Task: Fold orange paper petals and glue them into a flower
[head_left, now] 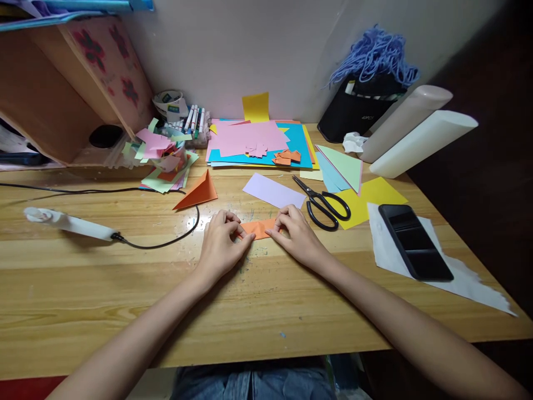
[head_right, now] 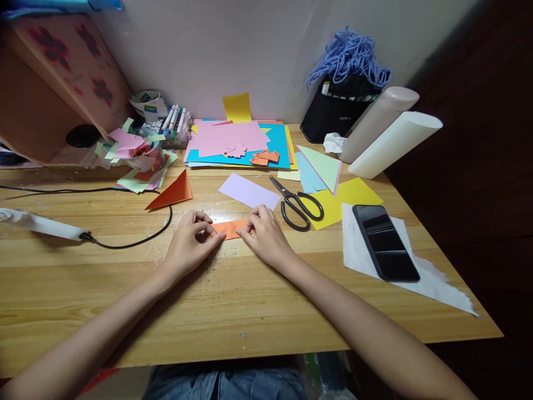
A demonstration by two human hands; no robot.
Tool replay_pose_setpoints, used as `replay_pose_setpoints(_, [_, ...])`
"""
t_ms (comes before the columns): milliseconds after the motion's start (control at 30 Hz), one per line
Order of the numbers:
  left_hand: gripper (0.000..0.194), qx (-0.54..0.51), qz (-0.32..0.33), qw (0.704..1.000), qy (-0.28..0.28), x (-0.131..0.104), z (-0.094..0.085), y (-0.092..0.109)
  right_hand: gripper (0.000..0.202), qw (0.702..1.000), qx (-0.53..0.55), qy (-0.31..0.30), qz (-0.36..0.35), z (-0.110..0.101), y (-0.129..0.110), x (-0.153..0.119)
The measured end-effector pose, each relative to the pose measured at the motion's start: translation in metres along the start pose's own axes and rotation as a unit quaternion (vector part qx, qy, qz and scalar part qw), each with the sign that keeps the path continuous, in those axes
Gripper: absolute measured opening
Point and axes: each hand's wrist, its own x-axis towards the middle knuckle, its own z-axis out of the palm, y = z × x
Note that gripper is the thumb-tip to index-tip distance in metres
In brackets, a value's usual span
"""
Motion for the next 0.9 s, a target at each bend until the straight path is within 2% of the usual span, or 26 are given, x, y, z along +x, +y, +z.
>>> replay_pose_setpoints(333, [0.019, 0.021, -0.002, 0.999, -0.025, 0.0021, -0.0011, 0.0006, 0.019, 1.000, -0.007, 0.021, -0.012, -0.0014, 0.0009, -0.0010])
replay_pose_setpoints(400, [0.011, 0.010, 0.011, 1.000, -0.026, 0.0014, -0.0007, 0.0003, 0.013, 0.998, -0.031, 0.033, -0.039, -0.0032, -0.0001, -0.0016])
replay_pose_setpoints(467, [0.020, 0.007, 0.043, 0.999, -0.029, 0.0003, 0.0003, 0.0006, 0.004, 0.993, -0.068, 0.031, -0.088, -0.0042, -0.0010, -0.0025])
replay_pose_setpoints(567, [0.031, 0.038, 0.092, 0.994, -0.037, -0.0019, 0.0016, 0.0013, 0.011, 0.976, -0.112, 0.006, -0.188, -0.0040, -0.0010, -0.0041])
replay_pose_setpoints(700, [0.032, 0.084, 0.103, 0.990, -0.048, -0.0046, 0.0009, 0.0008, 0.011, 0.947, -0.152, 0.002, -0.282, -0.0028, 0.0012, -0.0054])
replay_pose_setpoints(800, [0.036, 0.087, 0.100, 0.989, -0.066, -0.0052, -0.0006, -0.0002, 0.016, 0.938, -0.169, 0.012, -0.302, -0.0038, 0.0034, -0.0055])
replay_pose_setpoints(900, [0.038, 0.084, 0.096, 0.989, -0.080, -0.0049, -0.0021, -0.0007, 0.019, 0.945, -0.165, 0.005, -0.283, -0.0081, 0.0064, -0.0057])
